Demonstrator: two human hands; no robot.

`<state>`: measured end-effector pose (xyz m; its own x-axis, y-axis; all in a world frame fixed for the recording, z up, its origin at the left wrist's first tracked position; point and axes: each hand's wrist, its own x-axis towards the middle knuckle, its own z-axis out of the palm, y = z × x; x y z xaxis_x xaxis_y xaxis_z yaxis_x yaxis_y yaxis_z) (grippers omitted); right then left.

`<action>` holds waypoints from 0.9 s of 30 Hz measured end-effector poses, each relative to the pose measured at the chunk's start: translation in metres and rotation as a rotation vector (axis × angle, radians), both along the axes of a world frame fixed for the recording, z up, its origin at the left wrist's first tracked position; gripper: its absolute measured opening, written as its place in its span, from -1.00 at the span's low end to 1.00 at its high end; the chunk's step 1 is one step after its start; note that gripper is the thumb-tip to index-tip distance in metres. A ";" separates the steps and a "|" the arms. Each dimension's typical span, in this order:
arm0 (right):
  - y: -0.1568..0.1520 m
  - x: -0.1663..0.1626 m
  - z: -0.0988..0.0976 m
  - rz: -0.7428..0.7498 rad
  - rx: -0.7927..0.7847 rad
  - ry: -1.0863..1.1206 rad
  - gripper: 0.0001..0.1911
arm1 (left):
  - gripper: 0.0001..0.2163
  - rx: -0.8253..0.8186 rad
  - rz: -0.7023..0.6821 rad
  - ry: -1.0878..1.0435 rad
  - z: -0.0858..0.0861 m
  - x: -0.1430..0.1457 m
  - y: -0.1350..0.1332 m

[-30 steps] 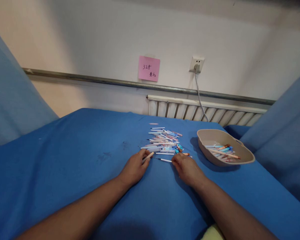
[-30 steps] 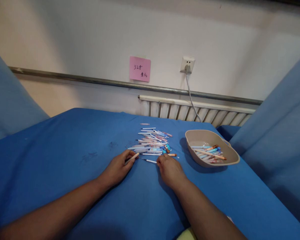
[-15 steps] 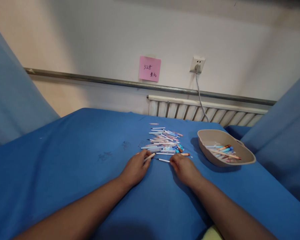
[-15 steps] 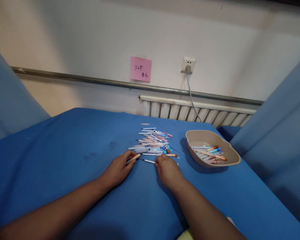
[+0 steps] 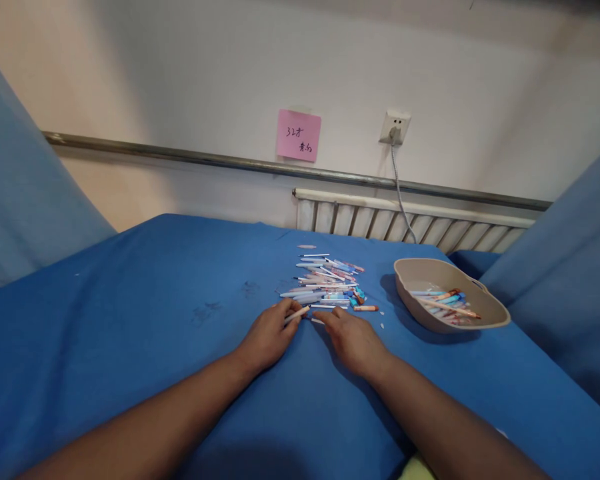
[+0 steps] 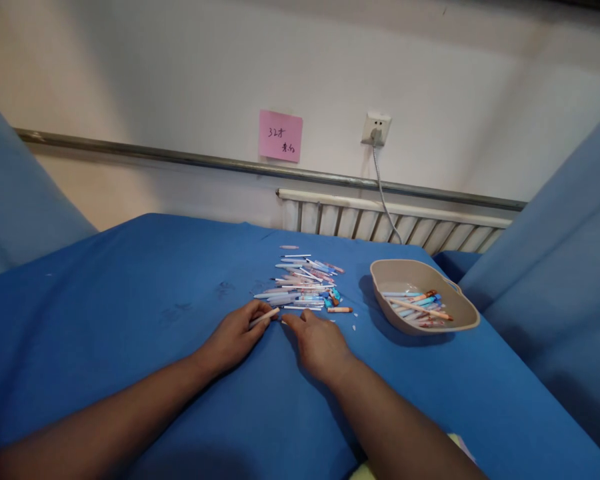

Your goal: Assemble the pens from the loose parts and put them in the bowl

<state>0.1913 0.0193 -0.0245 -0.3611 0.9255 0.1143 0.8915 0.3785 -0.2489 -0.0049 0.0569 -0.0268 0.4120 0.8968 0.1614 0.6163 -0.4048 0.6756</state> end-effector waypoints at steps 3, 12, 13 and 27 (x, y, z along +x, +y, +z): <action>-0.003 -0.002 0.005 0.052 -0.006 -0.090 -0.48 | -0.84 -0.018 -0.006 -0.023 0.002 0.000 -0.001; -0.003 -0.006 0.003 0.065 0.005 -0.080 -0.57 | -0.81 -0.045 -0.019 -0.051 0.004 0.000 -0.003; -0.002 -0.005 0.001 0.056 0.008 -0.041 -0.58 | -0.80 -0.042 -0.024 -0.065 0.004 -0.001 -0.003; -0.002 0.018 0.005 0.104 -0.062 0.557 -0.65 | -0.81 -0.074 -0.080 -0.143 0.003 -0.005 -0.004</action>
